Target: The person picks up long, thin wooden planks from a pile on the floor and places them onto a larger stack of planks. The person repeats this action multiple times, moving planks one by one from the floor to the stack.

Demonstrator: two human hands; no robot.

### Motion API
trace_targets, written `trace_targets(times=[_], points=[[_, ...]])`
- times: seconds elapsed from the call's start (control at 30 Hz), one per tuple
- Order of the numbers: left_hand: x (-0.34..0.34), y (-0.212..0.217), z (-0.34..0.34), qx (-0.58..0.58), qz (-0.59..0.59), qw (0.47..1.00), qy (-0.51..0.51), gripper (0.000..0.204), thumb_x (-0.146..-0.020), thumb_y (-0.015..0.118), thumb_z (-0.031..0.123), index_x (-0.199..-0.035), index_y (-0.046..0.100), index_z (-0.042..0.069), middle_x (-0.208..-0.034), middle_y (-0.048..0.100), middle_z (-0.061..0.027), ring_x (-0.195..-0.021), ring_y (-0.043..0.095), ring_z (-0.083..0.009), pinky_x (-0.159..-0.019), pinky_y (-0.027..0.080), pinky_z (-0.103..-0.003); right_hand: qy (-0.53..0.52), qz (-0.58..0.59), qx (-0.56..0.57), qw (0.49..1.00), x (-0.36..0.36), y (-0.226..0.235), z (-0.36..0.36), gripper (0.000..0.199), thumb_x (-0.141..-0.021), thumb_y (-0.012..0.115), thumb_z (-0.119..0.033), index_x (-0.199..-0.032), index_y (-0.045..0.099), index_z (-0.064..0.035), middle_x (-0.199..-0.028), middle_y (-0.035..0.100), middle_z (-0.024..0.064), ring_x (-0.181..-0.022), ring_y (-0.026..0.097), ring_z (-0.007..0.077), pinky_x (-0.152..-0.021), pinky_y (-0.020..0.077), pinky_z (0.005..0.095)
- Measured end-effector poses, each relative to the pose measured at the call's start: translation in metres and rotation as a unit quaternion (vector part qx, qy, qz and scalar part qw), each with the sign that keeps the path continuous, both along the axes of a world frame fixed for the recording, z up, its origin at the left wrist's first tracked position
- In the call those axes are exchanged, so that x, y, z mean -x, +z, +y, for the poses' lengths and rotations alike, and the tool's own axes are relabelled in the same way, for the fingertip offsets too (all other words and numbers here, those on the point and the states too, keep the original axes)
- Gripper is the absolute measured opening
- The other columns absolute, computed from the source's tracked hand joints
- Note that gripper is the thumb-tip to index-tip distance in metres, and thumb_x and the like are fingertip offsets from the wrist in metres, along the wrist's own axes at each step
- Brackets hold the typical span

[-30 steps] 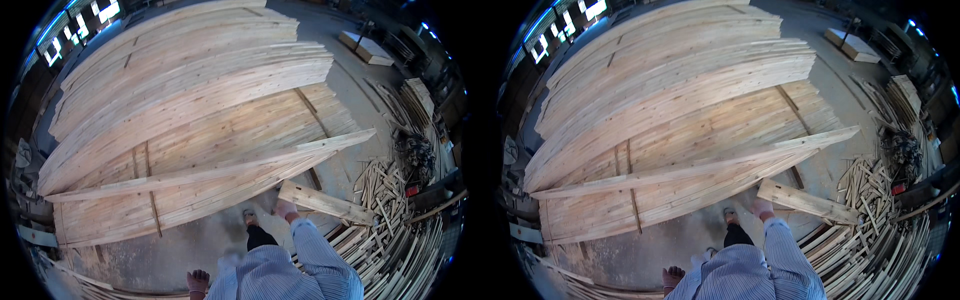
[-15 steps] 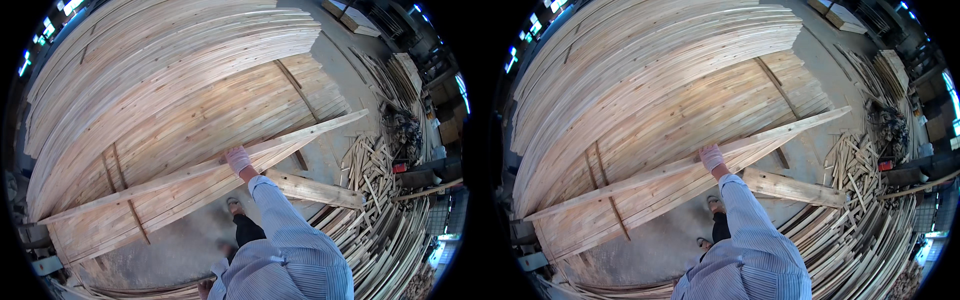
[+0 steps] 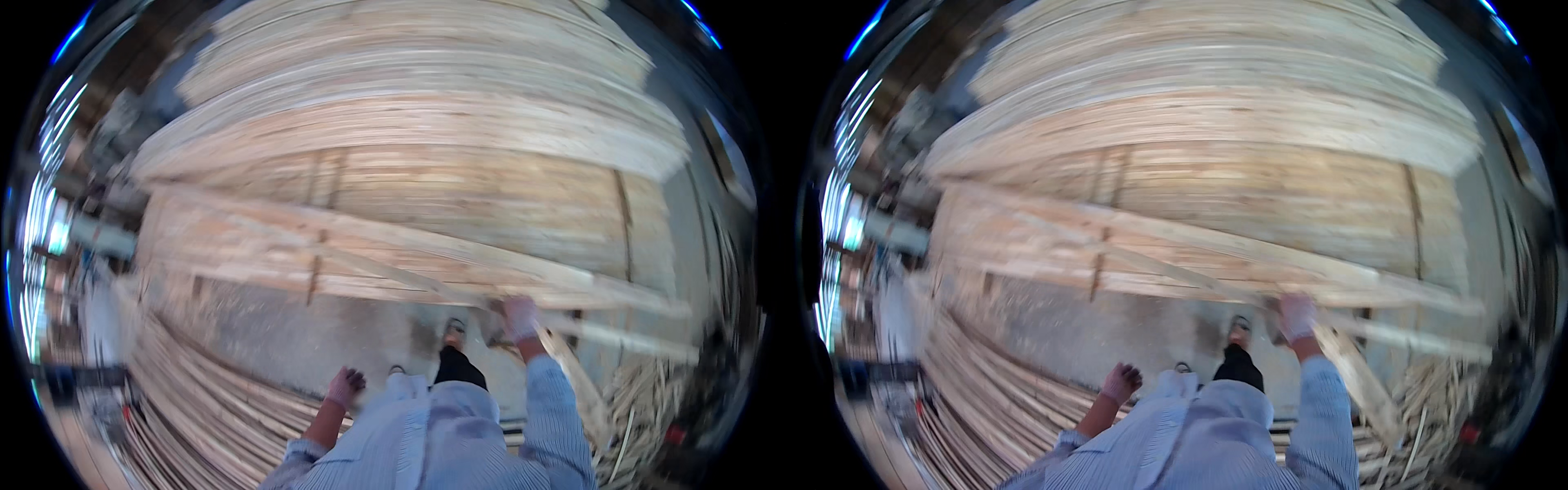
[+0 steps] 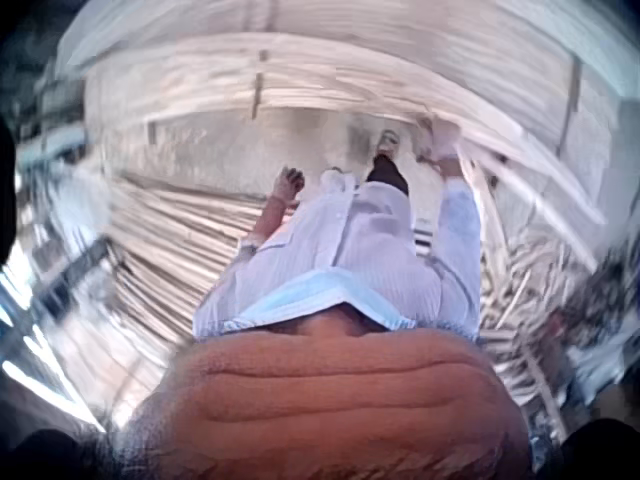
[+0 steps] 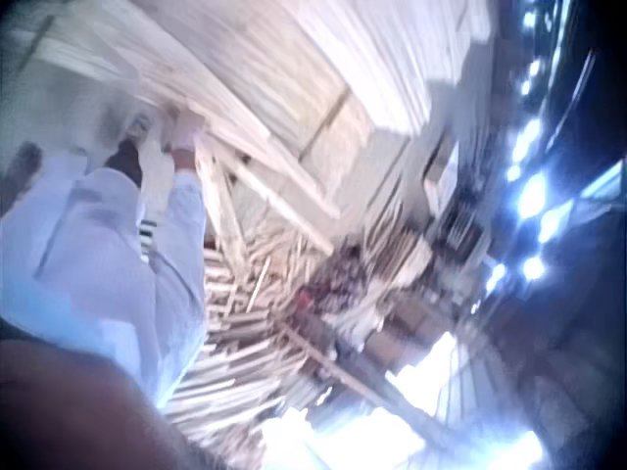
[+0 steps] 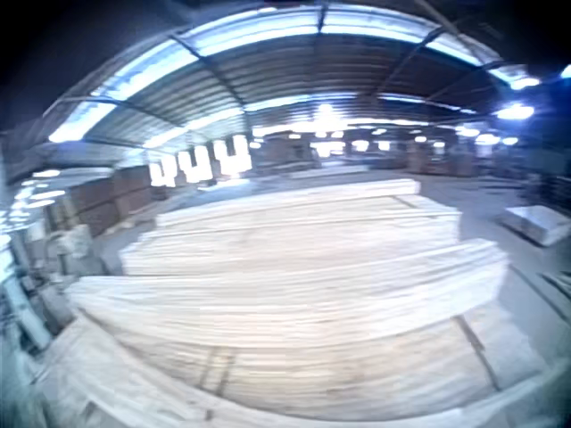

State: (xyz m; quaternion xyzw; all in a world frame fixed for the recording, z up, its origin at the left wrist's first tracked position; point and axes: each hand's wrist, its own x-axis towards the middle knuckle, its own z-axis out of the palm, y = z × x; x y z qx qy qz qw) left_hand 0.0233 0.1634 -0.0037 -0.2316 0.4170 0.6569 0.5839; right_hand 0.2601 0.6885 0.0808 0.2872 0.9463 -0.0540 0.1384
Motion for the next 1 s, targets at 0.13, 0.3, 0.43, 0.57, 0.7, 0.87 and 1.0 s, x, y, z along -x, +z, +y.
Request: trace_targets(times=[0.13, 0.3, 0.43, 0.57, 0.7, 0.87, 1.0], points=[[0.015, -0.014, 0.013, 0.020, -0.009, 0.995, 0.098, 0.030, -0.097, 0.050, 0.039, -0.104, 0.057, 0.010, -0.094, 0.066, -0.0092, -0.086, 0.064, -0.0283, -0.079, 0.053, -0.042, -0.023, 0.029, 0.002, 0.999, -0.020, 0.031, -0.079, 0.035, -0.077, 0.070, -0.027, -0.107, 0.063, -0.0100, -0.094, 0.068, 0.0158, -0.091, 0.066, 0.0326, -0.080, 0.0504, 0.0460], [0.042, -0.057, 0.006, -0.286, -0.069, 0.947, 0.130, 0.034, -0.098, 0.046, 0.044, -0.100, 0.056, 0.012, -0.091, 0.067, -0.0085, -0.081, 0.064, -0.0274, -0.078, 0.052, -0.044, -0.032, 0.018, -0.016, 0.999, -0.038, 0.052, -0.172, 0.028, -0.073, 0.076, -0.025, -0.094, 0.062, -0.0128, -0.083, 0.067, 0.0102, -0.084, 0.067, 0.0291, -0.077, 0.0498, 0.0437], [0.040, -0.025, 0.027, -0.073, -0.038, 0.979, 0.184, 0.042, -0.100, 0.041, 0.048, -0.093, 0.056, 0.010, -0.082, 0.059, -0.0084, -0.078, 0.057, -0.0273, -0.079, 0.050, -0.042, -0.040, 0.029, -0.034, 0.998, -0.064, 0.065, -0.234, 0.030, -0.071, 0.079, -0.026, -0.094, 0.061, -0.0155, -0.079, 0.067, 0.0076, -0.081, 0.067, 0.0272, -0.078, 0.0498, 0.0411], [0.029, 0.077, 0.047, -0.037, -0.082, 0.962, 0.257, 0.057, -0.096, 0.043, 0.057, -0.126, 0.053, 0.009, -0.118, 0.059, -0.0147, -0.109, 0.055, -0.0325, -0.099, 0.042, -0.051, -0.060, 0.041, -0.019, 0.997, -0.088, 0.083, -0.297, 0.032, -0.072, 0.075, -0.025, -0.097, 0.061, -0.0093, -0.085, 0.065, 0.0122, -0.085, 0.065, 0.0322, -0.078, 0.0498, 0.0456], [0.022, 0.060, 0.022, -0.088, -0.037, 0.923, 0.372, 0.068, -0.092, 0.048, 0.062, -0.138, 0.049, 0.013, -0.134, 0.056, -0.0101, -0.122, 0.051, -0.0323, -0.106, 0.038, -0.052, -0.059, -0.064, 0.038, 0.996, -0.101, 0.120, -0.340, 0.040, -0.078, 0.070, -0.025, -0.111, 0.063, -0.0037, -0.082, 0.067, 0.0145, -0.085, 0.066, 0.0345, -0.079, 0.0503, 0.0451], [0.018, 0.033, 0.006, 0.009, -0.046, 0.927, 0.373, 0.062, -0.093, 0.047, 0.059, -0.136, 0.051, 0.014, -0.131, 0.057, -0.0095, -0.117, 0.054, -0.0309, -0.103, 0.042, -0.050, -0.038, -0.010, 0.081, 0.996, -0.220, 0.132, -0.365, 0.053, -0.096, 0.050, -0.043, -0.132, 0.055, -0.0037, -0.123, 0.060, 0.0229, -0.111, 0.058, 0.0369, -0.095, 0.0471, 0.0474], [-0.014, 0.046, -0.007, 0.003, -0.046, 0.921, 0.388, 0.061, -0.094, 0.047, 0.058, -0.135, 0.051, 0.013, -0.131, 0.058, -0.0111, -0.117, 0.055, -0.0311, -0.103, 0.043, -0.051, -0.078, -0.061, 0.107, 0.989, -0.255, 0.115, -0.360, 0.051, -0.095, 0.051, -0.041, -0.129, 0.056, -0.0041, -0.119, 0.060, 0.0223, -0.108, 0.059, 0.0367, -0.093, 0.0476, 0.0472]])
